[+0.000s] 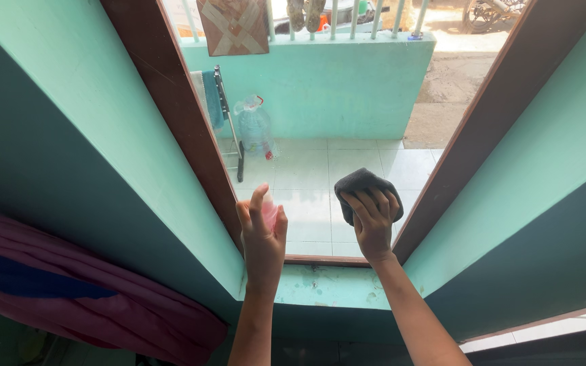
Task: The person wipes a glass pane in a wooden door and a large wall mirror using a cloth while holding a spray bottle.
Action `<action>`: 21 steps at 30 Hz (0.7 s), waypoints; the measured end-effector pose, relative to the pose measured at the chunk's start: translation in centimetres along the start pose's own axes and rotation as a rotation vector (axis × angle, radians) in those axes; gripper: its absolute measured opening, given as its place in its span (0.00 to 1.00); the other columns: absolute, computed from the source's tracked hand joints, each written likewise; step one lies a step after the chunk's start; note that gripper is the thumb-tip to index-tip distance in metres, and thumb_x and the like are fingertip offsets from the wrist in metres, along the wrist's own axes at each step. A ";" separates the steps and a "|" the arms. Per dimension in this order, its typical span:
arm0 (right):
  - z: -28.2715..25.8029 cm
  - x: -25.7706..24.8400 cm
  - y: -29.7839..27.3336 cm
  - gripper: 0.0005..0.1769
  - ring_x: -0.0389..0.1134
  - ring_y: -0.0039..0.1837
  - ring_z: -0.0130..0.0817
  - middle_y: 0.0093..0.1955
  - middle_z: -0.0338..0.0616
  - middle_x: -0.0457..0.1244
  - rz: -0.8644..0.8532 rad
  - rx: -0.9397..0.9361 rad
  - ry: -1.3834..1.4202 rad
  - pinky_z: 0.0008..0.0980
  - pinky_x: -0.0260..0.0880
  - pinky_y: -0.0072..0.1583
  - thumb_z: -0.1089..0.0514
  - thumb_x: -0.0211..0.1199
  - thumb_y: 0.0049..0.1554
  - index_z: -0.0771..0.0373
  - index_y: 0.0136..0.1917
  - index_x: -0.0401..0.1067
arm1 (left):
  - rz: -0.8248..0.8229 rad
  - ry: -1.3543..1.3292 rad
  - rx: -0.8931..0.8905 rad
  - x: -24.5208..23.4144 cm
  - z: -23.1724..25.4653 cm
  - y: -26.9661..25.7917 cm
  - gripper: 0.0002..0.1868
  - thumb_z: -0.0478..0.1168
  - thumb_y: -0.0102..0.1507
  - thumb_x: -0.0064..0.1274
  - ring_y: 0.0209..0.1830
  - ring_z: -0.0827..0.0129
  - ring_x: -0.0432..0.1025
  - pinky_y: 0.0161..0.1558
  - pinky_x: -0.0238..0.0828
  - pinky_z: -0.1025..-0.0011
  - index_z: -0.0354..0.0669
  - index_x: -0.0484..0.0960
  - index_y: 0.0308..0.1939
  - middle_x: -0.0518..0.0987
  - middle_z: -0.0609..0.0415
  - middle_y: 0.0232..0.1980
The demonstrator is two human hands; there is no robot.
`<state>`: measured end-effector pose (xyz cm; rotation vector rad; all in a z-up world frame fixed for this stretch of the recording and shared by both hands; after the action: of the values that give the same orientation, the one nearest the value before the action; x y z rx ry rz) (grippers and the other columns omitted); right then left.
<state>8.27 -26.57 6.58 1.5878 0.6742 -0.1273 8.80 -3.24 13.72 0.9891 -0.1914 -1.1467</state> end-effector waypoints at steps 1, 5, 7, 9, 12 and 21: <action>0.1 -0.1 -0.1 0.21 0.59 0.72 0.39 0.63 0.34 0.68 0.006 -0.001 -0.010 0.49 0.48 0.75 0.65 0.62 0.60 0.47 0.64 0.76 | -0.003 -0.001 -0.001 0.0 0.2 0.3 0.29 0.34 0.69 0.53 0.46 0.55 0.79 0.42 0.81 0.65 0.51 0.59 0.71 0.67 0.43 0.52; 1.1 -1.0 0.4 0.24 0.58 0.73 0.45 0.63 0.40 0.65 0.067 0.058 -0.016 0.51 0.49 0.76 0.68 0.60 0.56 0.52 0.64 0.76 | -0.109 -0.091 0.122 1.2 2.7 0.9 0.31 0.36 0.69 0.53 0.43 0.59 0.79 0.40 0.82 0.66 0.52 0.59 0.75 0.70 0.44 0.52; 2.0 -2.4 2.5 0.22 0.59 0.74 0.44 0.66 0.43 0.65 0.182 0.083 -0.011 0.50 0.50 0.76 0.68 0.60 0.60 0.58 0.67 0.74 | -0.147 -0.113 0.183 1.9 4.0 0.5 0.32 0.36 0.69 0.54 0.41 0.60 0.78 0.39 0.83 0.66 0.52 0.59 0.76 0.71 0.45 0.50; 2.5 -4.3 5.6 0.21 0.60 0.76 0.46 0.70 0.48 0.64 0.345 0.110 0.024 0.50 0.50 0.77 0.69 0.58 0.64 0.66 0.71 0.69 | -0.320 -0.210 0.210 3.6 4.8 -1.4 0.34 0.36 0.69 0.55 0.38 0.61 0.77 0.37 0.80 0.65 0.51 0.59 0.76 0.73 0.46 0.47; 1.6 -5.8 11.4 0.22 0.60 0.75 0.47 0.70 0.49 0.64 0.428 0.081 0.067 0.50 0.51 0.76 0.67 0.59 0.62 0.67 0.70 0.68 | -0.398 -0.280 0.184 4.1 4.0 -5.0 0.34 0.40 0.69 0.56 0.40 0.59 0.77 0.37 0.81 0.65 0.49 0.58 0.76 0.74 0.43 0.50; -11.3 9.4 5.8 0.24 0.62 0.70 0.40 0.66 0.36 0.65 -0.228 -0.590 0.046 0.50 0.56 0.74 0.60 0.64 0.52 0.53 0.63 0.76 | -0.295 -0.317 -0.175 1.4 -3.3 -10.2 0.37 0.52 0.70 0.51 0.63 0.47 0.73 0.58 0.76 0.55 0.47 0.52 0.78 0.69 0.35 0.69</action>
<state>15.30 -12.66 8.97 0.9498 0.8367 -0.0518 4.55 -3.16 3.81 0.6908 -0.1984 -1.5626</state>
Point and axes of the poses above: each hand's wrist, its own y-axis towards the middle knuckle, its own x-axis out of the palm, z = x × y, the point moved 10 cm from there along y, towards the middle knuckle
